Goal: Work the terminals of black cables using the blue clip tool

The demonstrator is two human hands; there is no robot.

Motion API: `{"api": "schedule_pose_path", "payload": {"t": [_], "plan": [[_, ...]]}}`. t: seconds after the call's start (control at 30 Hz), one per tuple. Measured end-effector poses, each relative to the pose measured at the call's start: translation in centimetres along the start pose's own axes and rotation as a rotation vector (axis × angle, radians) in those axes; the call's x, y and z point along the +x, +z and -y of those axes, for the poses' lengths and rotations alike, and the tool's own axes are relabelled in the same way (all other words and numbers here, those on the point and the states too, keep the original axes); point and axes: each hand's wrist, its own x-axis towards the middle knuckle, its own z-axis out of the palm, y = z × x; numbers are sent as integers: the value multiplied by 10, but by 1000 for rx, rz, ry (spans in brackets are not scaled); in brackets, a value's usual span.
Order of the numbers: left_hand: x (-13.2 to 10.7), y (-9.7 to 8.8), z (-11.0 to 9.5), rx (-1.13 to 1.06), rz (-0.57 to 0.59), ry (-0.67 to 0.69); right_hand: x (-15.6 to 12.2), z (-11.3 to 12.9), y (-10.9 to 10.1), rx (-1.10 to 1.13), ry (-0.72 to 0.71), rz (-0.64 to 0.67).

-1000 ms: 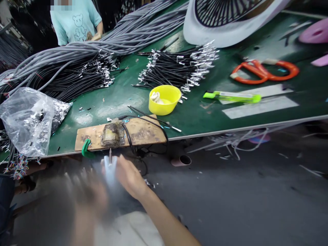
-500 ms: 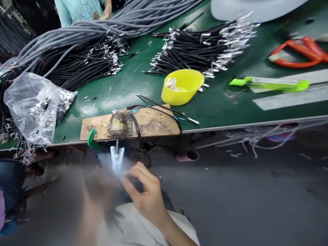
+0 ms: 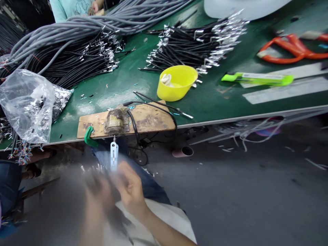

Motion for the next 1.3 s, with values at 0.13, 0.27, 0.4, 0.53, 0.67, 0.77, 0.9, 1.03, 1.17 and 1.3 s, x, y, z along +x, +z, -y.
{"api": "schedule_pose_path", "payload": {"t": [0.13,0.27,0.4,0.53,0.67,0.77,0.9,1.03,1.17,1.3], "plan": [[4,-2,-1,-180,136,-103,3,-2,2,446,398,154],[9,-6,-3,-177,178,-182,10,1,-10,397,348,168],[8,-4,-4,-189,198,-221,15,9,-16,189,230,194],[2,2,-5,-96,148,-87,11,10,-10,212,290,139],[4,3,-5,98,49,95,6,10,-10,-37,13,-13],[11,0,-7,169,113,45,11,13,-17,-88,-117,52],[24,-2,-18,208,170,75,27,16,-25,305,306,423],[26,1,-29,298,202,143,44,18,-34,322,554,495],[9,4,-32,279,91,305,61,26,-35,223,500,230],[-3,7,-39,252,27,339,73,36,-19,220,372,133]]}}
